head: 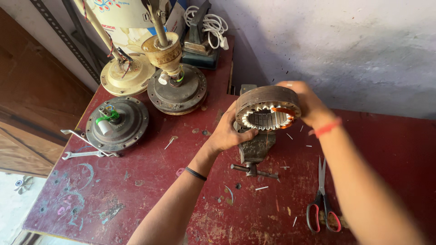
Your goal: The person winds copper wire around the slots of a motor stator held in a bench vise. They insert white insulating strips between windings, trim excess wire with scissors, and continue winding additional turns. The work is performed on a red workbench with other motor parts nearby.
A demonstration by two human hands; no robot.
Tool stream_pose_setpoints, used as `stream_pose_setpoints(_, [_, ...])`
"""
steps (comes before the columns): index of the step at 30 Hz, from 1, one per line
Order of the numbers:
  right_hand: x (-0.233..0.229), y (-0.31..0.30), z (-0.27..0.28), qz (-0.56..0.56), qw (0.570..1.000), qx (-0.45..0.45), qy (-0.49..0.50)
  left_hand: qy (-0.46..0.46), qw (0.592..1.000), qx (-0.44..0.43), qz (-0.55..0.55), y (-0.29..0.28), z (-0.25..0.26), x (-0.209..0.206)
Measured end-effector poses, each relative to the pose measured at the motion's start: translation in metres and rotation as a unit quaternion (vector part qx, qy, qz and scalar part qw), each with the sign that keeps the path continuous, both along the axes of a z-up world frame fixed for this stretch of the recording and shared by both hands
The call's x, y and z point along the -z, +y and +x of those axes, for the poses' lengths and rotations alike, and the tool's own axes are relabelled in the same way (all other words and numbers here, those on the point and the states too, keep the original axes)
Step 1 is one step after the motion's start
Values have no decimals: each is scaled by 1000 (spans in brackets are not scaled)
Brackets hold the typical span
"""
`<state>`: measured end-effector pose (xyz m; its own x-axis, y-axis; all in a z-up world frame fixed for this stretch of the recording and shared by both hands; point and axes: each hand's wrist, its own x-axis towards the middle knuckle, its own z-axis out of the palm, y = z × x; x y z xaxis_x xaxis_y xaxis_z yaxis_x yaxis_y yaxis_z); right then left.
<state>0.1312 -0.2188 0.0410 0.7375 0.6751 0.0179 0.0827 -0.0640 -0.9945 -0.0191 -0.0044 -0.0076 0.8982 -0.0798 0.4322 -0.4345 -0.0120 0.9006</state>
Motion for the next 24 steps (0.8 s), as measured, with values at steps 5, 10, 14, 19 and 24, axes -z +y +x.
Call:
stream_pose_setpoints(5, [36,-30,-95,122,937,308,-108,-5,1000,-1,0,-1,1,1])
stream_pose_setpoints(10, [39,-12,-171,-68,911,305,-271,15,999,29,-42,1,4,4])
stream_pose_setpoints(14, [16,7,-187,-131,854,367,-345,19,997,46,-53,1,4,4])
stream_pose_setpoints(19, [8,28,-189,-166,826,385,-376,51,996,45,-52,1,2,2])
stream_pose_setpoints(24, [14,32,-185,-111,829,398,-376,55,998,17,-26,-2,-1,-1])
